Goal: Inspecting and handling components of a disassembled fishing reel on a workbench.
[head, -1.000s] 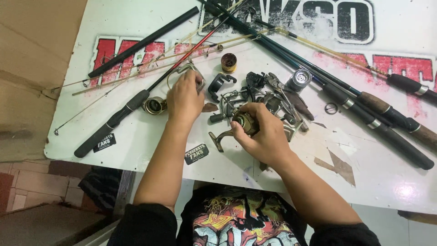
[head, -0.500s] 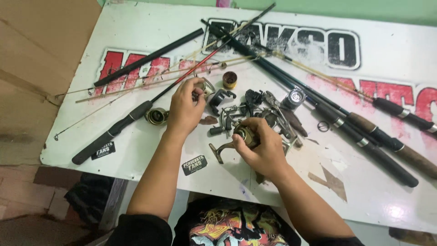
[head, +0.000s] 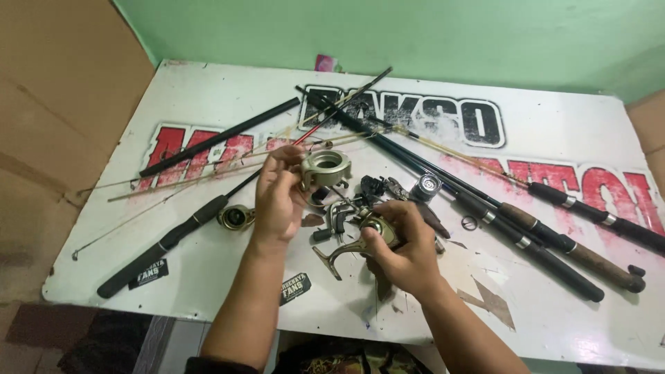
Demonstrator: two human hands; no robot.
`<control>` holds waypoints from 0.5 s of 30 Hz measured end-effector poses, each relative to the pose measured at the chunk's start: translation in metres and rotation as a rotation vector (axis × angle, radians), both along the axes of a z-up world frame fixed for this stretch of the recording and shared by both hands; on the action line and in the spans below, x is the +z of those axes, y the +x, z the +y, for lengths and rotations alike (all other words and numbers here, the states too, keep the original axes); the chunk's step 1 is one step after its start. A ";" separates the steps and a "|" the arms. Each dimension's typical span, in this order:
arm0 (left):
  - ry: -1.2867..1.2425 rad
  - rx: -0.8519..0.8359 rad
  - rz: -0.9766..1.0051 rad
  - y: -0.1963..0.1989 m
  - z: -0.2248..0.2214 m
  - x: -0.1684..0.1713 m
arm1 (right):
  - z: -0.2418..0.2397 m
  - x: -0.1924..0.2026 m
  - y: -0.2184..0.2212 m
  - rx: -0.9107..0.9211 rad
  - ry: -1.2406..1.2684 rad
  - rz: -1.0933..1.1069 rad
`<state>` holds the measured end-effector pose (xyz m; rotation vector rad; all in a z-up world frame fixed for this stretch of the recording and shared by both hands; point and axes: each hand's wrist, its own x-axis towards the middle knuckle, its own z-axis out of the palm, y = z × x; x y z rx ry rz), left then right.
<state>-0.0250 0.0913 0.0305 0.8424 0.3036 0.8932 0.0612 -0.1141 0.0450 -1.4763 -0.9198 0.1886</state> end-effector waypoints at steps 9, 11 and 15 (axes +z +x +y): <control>-0.197 -0.281 -0.144 0.049 -0.028 -0.002 | -0.020 0.024 0.025 -0.112 0.097 0.139; -0.239 -0.282 -0.180 0.051 -0.036 -0.008 | -0.024 0.018 0.037 -0.157 0.106 0.148; -0.245 -0.356 -0.246 0.046 -0.038 -0.036 | -0.026 0.018 0.048 -0.242 0.219 0.247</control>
